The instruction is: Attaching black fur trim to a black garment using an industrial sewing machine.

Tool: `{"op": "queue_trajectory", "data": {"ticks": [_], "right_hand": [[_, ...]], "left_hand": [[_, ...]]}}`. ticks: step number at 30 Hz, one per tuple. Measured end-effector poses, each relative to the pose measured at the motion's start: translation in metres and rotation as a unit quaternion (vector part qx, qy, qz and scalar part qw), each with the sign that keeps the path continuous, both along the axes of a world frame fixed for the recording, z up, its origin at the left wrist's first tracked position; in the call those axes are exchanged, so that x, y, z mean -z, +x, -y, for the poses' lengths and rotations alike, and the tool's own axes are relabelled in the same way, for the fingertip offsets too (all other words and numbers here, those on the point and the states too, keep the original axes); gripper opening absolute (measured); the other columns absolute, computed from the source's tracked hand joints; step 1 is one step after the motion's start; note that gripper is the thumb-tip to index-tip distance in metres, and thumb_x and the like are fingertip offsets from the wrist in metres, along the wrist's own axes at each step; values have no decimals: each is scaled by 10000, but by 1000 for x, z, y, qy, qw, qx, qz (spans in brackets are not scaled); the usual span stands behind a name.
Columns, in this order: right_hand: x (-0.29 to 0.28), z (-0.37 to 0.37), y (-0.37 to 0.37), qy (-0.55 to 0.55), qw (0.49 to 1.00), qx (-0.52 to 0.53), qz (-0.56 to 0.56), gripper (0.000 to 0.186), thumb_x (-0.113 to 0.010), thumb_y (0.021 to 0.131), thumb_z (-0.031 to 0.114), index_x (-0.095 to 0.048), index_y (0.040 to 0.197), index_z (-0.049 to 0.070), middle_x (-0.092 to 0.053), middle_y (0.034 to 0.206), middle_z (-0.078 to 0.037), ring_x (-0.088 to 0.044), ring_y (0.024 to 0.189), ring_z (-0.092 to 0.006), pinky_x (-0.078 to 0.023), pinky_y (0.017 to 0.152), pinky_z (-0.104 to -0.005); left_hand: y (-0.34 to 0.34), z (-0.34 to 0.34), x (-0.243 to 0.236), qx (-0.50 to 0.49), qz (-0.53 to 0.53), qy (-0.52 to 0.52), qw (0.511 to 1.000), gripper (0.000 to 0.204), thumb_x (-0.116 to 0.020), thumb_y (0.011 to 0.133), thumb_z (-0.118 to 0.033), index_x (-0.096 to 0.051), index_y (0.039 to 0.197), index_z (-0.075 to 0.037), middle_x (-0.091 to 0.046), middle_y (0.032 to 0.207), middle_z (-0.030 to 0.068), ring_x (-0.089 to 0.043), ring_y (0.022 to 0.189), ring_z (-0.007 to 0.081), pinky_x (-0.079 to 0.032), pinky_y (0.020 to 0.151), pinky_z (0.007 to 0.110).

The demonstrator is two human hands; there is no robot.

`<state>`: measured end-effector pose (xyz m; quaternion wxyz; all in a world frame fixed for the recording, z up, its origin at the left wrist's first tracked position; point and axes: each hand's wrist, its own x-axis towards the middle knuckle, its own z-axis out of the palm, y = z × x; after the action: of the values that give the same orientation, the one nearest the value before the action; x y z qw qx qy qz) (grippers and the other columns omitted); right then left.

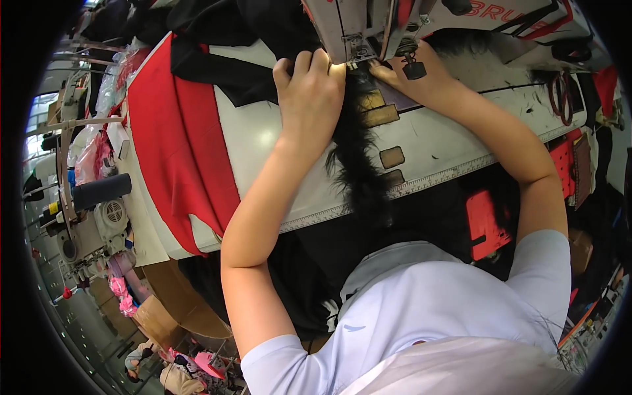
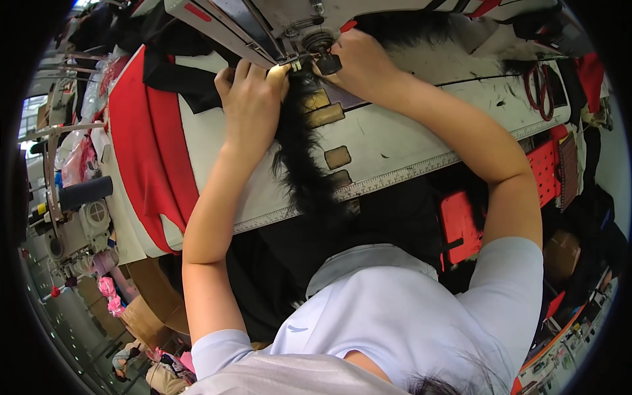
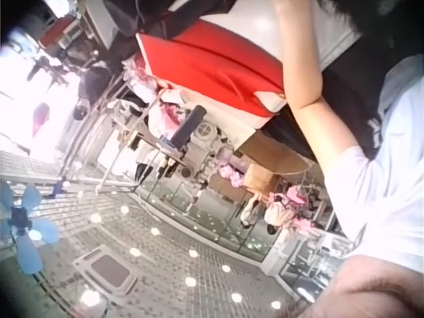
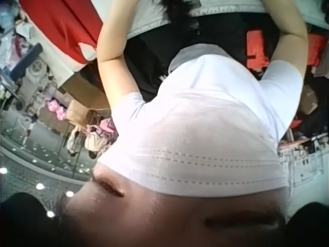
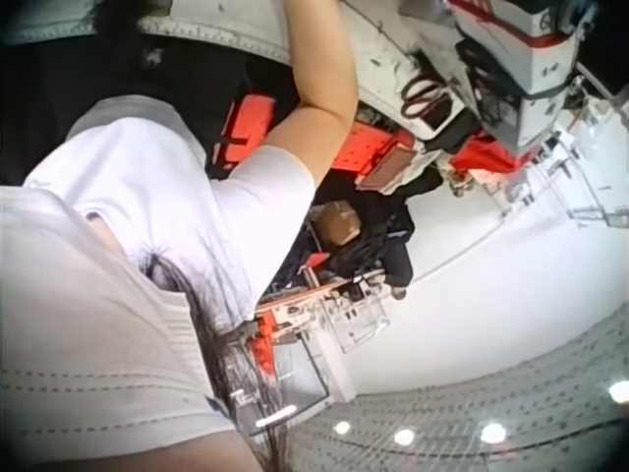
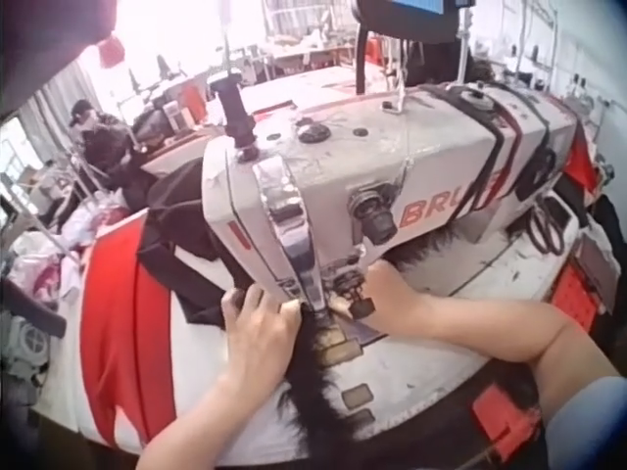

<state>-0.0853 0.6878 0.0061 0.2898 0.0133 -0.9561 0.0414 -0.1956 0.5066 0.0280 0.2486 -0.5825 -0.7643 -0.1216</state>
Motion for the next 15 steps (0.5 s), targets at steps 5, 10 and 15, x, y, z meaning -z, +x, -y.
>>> {"op": "queue_trajectory", "data": {"ticks": [5,10,15], "right_hand": [[-14,-2,3,-115,973,59,190,288,-699,796,301,-680,731,21,-620,689,-122,-602,731,-323,-497,696,-399],[-34,-15,14,-102,983,-1,153,216,-704,768,234,-690,823,25,-639,811,-143,-612,859,-309,-511,775,-409],[-33,-13,34,-8,998,-16,68,235,-705,752,186,-677,951,64,-621,1027,-120,-585,979,-282,-511,841,-412]], "left_hand": [[6,4,-5,-36,-6,-7,999,41,-618,787,-103,-612,825,-114,-589,895,14,-585,878,192,-357,991,491],[19,7,-6,-12,-13,-21,1000,56,-610,794,-97,-621,848,-110,-604,921,24,-590,876,197,-324,1025,535],[22,7,-1,1,8,3,1000,114,-610,770,-92,-627,882,-94,-596,981,25,-556,951,189,-272,1043,538]]}}
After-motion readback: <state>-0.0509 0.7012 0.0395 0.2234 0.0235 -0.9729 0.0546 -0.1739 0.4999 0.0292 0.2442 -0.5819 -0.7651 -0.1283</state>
